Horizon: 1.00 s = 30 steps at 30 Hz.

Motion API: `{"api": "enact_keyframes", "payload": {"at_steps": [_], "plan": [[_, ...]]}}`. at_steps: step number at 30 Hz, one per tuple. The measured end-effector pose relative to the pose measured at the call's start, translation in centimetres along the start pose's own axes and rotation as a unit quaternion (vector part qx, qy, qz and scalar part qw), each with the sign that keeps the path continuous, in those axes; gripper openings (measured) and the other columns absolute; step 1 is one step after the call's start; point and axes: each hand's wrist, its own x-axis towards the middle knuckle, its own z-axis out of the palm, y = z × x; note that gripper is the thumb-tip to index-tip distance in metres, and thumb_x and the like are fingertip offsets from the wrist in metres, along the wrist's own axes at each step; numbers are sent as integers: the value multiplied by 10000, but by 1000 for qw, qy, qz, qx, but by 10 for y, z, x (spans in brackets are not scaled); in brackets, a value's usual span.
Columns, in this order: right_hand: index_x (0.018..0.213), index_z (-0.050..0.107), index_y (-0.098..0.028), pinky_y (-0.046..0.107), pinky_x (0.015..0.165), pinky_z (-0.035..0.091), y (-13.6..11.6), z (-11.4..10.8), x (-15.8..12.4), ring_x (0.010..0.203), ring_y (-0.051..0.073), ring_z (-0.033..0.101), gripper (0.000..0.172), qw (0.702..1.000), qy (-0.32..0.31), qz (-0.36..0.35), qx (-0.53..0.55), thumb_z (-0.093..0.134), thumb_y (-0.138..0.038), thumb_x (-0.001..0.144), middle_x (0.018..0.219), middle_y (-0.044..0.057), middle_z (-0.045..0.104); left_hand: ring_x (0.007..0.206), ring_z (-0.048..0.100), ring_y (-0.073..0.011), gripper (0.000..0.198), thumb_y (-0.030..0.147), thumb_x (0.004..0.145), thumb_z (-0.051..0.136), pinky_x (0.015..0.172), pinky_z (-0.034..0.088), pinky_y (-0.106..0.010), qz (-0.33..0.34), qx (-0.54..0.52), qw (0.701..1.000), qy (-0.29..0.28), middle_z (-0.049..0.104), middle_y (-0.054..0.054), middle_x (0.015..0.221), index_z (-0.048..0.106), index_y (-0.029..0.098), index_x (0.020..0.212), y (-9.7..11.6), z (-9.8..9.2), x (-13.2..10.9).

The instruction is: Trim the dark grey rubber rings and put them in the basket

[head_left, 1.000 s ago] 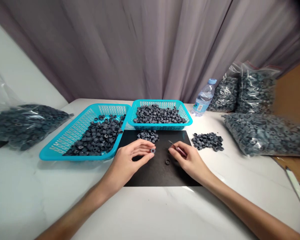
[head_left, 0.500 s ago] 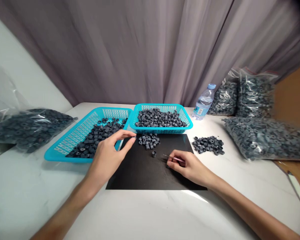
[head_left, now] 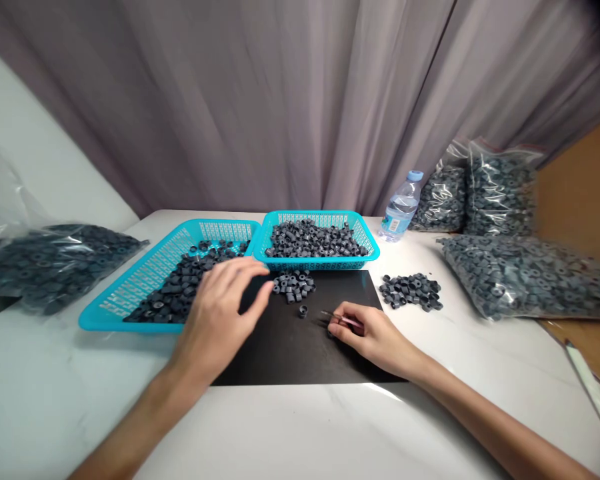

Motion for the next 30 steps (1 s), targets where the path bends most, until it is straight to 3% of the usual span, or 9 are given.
{"api": "enact_keyframes", "payload": {"at_steps": [4,8,14,19,24,30], "plan": [[857,609,-204,249,622,377,-5,8,-2,671,143,478,265,998,18,8,65,616,-452,950,727,-25,547,1111,648,-251,176,325,954,647,1028,457,-415,23,-116,985,-124,712,-51,1159,652,228,1101,31,17,-16],[829,561,-197,252,630,363,-17,19,-5,688,136,451,326,980,34,16,193,664,-493,919,749,-28,514,1010,678,-191,190,335,921,702,940,520,-322,-57,-266,939,-208,721,-5,1082,658,244,1083,49,28,-28],[860,618,-196,260,690,415,-29,24,-11,743,150,522,332,966,50,22,252,638,-519,934,810,-3,587,800,707,-152,56,280,897,725,784,557,-249,-151,-367,898,-189,748,24,853,726,225,890,51,23,-21],[929,693,-201,264,562,358,-25,21,-8,617,139,452,372,972,111,32,204,592,-558,943,709,-11,539,856,725,-169,96,308,878,746,822,568,-269,-167,-390,889,-171,771,12,911,752,234,939,43,21,-19],[905,692,-190,264,518,322,-14,17,-2,568,137,408,423,973,158,51,161,561,-590,945,643,-22,492,890,724,-177,155,308,870,758,864,575,-293,-150,-393,888,-185,766,-7,980,762,248,1013,36,20,-19],[889,678,-188,267,576,350,-15,16,-2,620,146,435,397,979,149,37,136,559,-561,954,704,-10,538,906,720,-170,150,289,885,739,880,576,-285,-130,-400,887,-192,759,-7,1001,760,253,1029,40,19,-19]]}}
